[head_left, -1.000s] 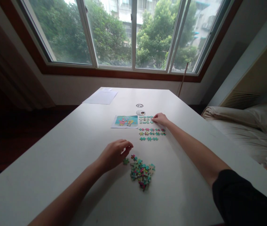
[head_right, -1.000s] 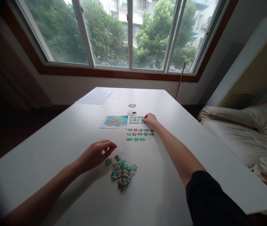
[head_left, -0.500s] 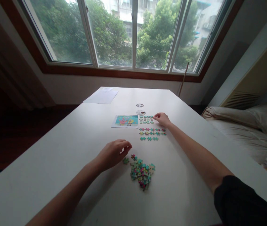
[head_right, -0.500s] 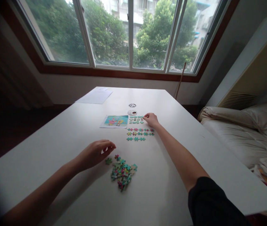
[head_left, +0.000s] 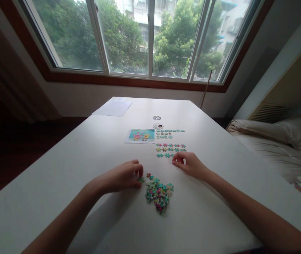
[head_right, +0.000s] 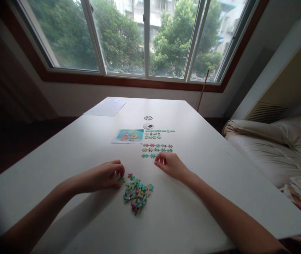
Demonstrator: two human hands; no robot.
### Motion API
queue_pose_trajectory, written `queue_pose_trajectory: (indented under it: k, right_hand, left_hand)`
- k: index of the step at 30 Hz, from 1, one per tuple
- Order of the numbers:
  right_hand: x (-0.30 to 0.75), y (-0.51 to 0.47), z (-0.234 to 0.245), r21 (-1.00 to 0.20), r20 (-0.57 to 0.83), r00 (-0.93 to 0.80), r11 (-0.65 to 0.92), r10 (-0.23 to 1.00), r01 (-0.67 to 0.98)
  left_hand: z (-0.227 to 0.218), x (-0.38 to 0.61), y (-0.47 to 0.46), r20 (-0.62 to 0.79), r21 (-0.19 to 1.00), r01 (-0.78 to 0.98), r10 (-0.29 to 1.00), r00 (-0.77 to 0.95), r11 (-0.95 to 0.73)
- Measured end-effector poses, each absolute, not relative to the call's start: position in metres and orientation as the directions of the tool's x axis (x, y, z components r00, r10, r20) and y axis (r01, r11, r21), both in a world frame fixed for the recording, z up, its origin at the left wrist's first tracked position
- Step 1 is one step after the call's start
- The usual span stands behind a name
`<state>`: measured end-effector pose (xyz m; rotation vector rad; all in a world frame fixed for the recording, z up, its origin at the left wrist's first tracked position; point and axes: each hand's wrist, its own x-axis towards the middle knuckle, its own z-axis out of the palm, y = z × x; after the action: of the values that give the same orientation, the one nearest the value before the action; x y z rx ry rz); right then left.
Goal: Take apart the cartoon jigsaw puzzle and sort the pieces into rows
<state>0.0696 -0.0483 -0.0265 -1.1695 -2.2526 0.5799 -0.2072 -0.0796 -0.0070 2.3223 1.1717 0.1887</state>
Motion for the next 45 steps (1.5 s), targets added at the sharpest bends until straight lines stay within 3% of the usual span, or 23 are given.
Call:
queue_pose_trajectory:
  k: [11,15,20,23,40,45]
  right_hand:
    - [0.056,-0.067,-0.027,-0.585,0.267,-0.589,0.614,0.763,0.53]
    - [0.053,-0.071,-0.026,-0.581,0.266,-0.609,0.629,0.747,0.517]
    - [0.046,-0.082,-0.023,-0.602,0.258,-0.635,0.635,0.728,0.483]
    - [0.043,-0.086,-0.021,-0.619,0.26,-0.644,0.636,0.72,0.461]
    - [0.041,-0.087,-0.023,-0.667,0.337,-0.576,0.621,0.745,0.413]
    - [0.057,-0.069,-0.021,-0.662,0.391,-0.519,0.624,0.76,0.415]
  left_hand:
    - [-0.009,-0.205,-0.077,-0.14,0.536,0.724,0.799,0.584,-0.435]
    - [-0.006,-0.2,-0.074,-0.091,0.667,0.635,0.804,0.588,-0.389]
    - [-0.017,-0.176,-0.076,0.04,0.889,0.381,0.874,0.484,-0.252]
    - [-0.025,-0.162,-0.08,0.041,0.939,0.286,0.884,0.465,-0.193]
    - [-0.029,-0.152,-0.086,0.074,0.954,0.226,0.885,0.459,-0.197]
    - [-0.026,-0.159,-0.083,0.105,0.908,0.33,0.901,0.42,-0.259]
